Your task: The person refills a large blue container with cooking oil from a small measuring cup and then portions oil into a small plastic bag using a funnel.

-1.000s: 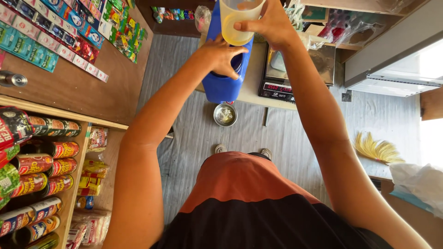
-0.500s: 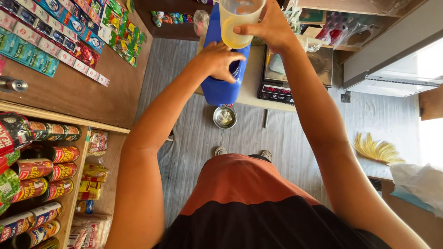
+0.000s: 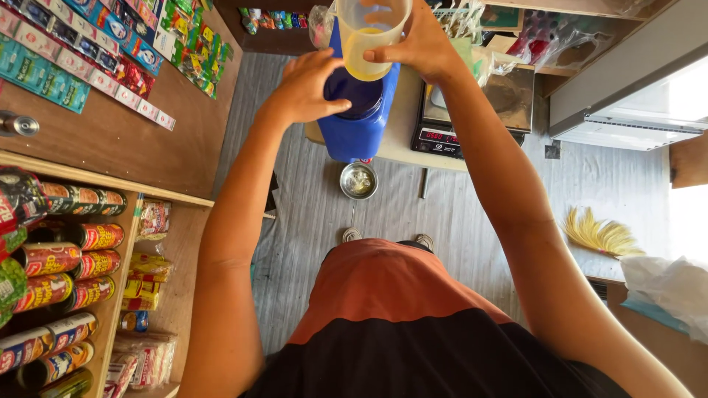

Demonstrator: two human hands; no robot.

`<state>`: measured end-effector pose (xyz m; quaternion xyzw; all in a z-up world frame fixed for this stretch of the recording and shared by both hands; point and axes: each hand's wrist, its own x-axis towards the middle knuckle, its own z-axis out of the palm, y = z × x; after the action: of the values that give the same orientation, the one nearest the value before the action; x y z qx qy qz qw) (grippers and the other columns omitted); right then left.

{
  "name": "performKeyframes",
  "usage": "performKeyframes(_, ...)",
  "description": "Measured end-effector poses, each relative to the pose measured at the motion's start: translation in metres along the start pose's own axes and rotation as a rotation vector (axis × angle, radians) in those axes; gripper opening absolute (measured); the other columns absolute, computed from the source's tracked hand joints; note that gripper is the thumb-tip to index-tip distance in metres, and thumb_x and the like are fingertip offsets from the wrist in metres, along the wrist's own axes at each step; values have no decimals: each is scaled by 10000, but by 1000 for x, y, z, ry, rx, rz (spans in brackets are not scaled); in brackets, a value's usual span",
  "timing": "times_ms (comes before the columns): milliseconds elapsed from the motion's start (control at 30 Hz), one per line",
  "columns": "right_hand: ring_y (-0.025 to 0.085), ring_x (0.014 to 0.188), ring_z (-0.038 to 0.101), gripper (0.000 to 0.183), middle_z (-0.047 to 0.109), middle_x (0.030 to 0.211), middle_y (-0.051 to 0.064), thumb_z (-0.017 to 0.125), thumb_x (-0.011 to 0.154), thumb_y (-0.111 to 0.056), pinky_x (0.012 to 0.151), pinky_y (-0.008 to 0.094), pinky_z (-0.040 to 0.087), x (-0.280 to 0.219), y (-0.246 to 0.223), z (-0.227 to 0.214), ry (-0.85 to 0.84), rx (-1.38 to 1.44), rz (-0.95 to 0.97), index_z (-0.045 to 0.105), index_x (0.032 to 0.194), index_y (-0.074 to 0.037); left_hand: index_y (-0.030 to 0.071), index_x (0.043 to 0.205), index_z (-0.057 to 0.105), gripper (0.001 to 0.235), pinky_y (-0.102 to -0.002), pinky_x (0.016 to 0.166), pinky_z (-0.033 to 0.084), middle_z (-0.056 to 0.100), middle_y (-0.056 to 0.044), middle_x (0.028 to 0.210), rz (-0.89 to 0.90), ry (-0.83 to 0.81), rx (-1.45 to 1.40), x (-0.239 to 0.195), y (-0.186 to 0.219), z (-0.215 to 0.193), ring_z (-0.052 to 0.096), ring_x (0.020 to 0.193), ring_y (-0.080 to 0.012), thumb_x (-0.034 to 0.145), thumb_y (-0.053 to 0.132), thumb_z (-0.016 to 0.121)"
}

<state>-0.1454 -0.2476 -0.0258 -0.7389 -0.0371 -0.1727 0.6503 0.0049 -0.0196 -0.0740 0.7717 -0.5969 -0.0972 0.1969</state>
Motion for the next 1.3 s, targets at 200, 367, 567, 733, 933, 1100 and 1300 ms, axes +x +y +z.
performKeyframes(200,315,1483,564,866,573,1542,130,950,809,-76,1226,458,518,0,36,12,-106,-47,-9,450,1515,-40,105,1559,384,928,-547,1198,245,419,-174,1591,-115,118,-95,-36,-1,-5,353,1484,-364,830,443,847)
performKeyframes(367,316,1485,556,907,565,1547,122,957,807,-110,1226,467,513,1,51,17,-178,-52,-12,429,1543,-57,106,1594,322,979,-547,1186,244,418,-165,1603,-170,137,-123,-49,7,-6,352,1490,-356,835,430,849)
performKeyframes(567,318,1502,543,936,550,1556,155,973,807,-138,1246,457,484,0,65,14,-208,-35,-27,413,1552,-44,95,1604,298,993,-546,1204,255,424,-176,1601,-160,156,-131,-54,1,2,366,1491,-356,859,431,862)
performKeyframes(733,297,1424,587,888,607,1482,166,971,787,-215,1214,426,483,0,72,6,-178,-136,58,477,1499,-18,120,1622,288,1005,-540,1199,260,442,-165,1588,-159,135,-134,-50,8,1,375,1483,-350,846,402,860)
performKeyframes(933,268,1391,638,837,658,1450,141,982,774,-282,1213,409,499,-3,67,5,-174,-229,105,566,1455,-30,98,1628,269,1026,-542,1208,260,431,-181,1603,-124,155,-147,-47,4,9,371,1489,-364,849,385,872)
performKeyframes(1100,282,1476,560,920,607,1518,149,996,788,-286,1276,430,425,-8,58,4,-214,-147,4,493,1510,-16,76,1615,288,1016,-532,1218,273,421,-188,1610,-127,176,-148,-52,1,14,369,1494,-370,852,392,879)
performKeyframes(1300,290,1554,478,894,524,1628,148,953,908,-267,1322,444,350,-63,55,-6,-4,-286,-47,414,1583,-36,46,1585,336,970,-528,1153,338,438,-186,1576,-173,284,-60,-88,51,4,415,1431,-385,860,393,880)
